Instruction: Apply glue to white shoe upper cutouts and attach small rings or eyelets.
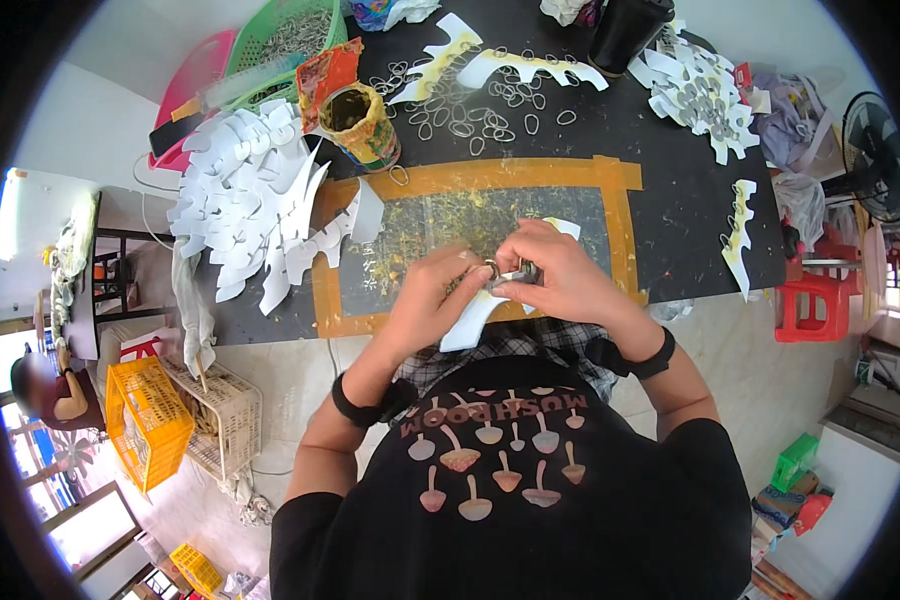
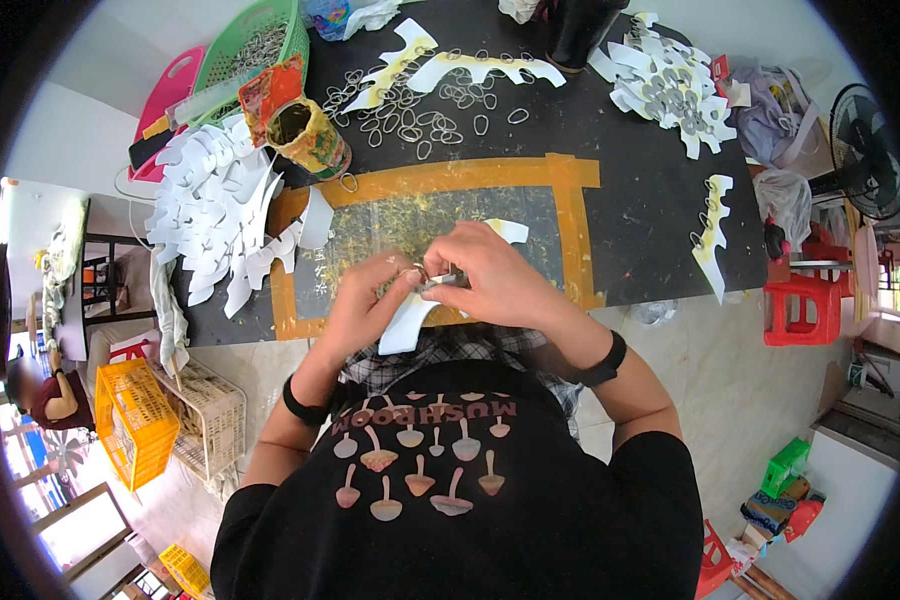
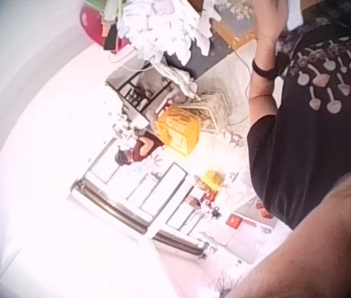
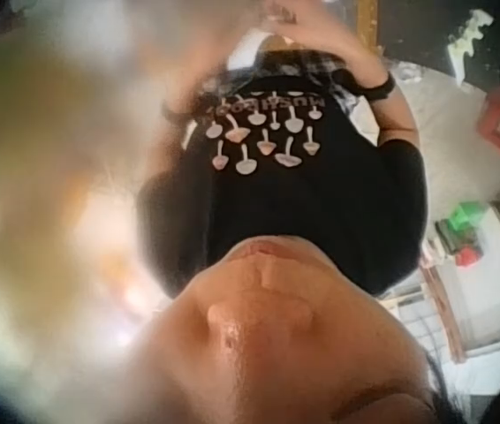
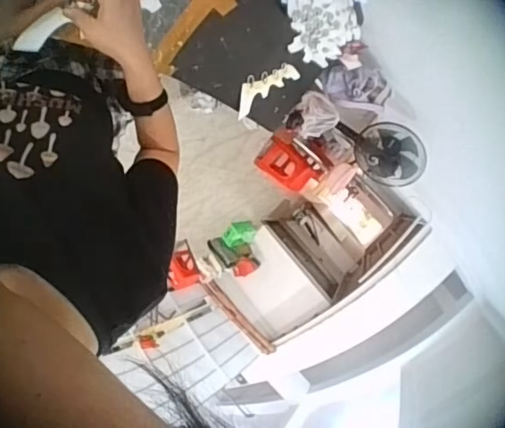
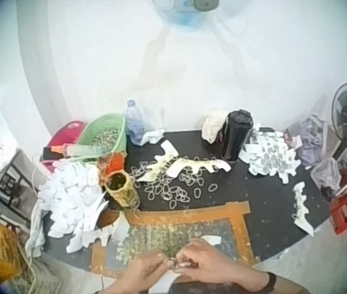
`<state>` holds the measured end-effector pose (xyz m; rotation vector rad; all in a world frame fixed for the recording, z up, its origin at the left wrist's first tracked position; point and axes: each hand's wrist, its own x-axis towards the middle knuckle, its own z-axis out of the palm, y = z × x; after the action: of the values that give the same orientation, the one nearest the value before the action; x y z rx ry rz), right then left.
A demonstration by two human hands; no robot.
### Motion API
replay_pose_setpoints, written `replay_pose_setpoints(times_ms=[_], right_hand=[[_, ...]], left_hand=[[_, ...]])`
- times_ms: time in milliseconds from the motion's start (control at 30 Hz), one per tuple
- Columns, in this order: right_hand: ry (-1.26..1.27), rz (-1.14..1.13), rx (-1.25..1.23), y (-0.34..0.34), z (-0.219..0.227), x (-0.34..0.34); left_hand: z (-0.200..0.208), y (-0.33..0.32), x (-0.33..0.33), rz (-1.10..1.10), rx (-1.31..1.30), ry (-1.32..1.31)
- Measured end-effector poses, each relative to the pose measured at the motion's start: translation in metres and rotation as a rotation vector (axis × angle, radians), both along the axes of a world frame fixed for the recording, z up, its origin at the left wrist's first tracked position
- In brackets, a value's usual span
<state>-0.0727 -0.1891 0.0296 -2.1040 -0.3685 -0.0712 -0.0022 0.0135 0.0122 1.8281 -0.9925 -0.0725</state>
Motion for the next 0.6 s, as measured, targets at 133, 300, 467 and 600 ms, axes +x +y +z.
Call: replay_pose_setpoints(times_ms=[133, 300, 467, 600], right_hand=[[0.340, 0.039, 0.189, -0.007, 0.032, 0.002], [0.052, 0.420, 0.535, 0.000, 0.038, 0.007], [0.023, 0.436, 0.775, 0.010, 0.022, 0.001], [0.178, 0.170, 0.789, 0.007, 0.018, -0.005]], left_hand=[[0.023, -0.002, 0.006, -0.180, -0.025, 0.201], [0.042, 0.006, -0.007, -0.395, -0.336, 0.697], [0.031, 0.006, -0.015, -0.341, -0.444, 0.865], [0.056, 0.009, -0.012, -0.271, -0.500, 1.206]])
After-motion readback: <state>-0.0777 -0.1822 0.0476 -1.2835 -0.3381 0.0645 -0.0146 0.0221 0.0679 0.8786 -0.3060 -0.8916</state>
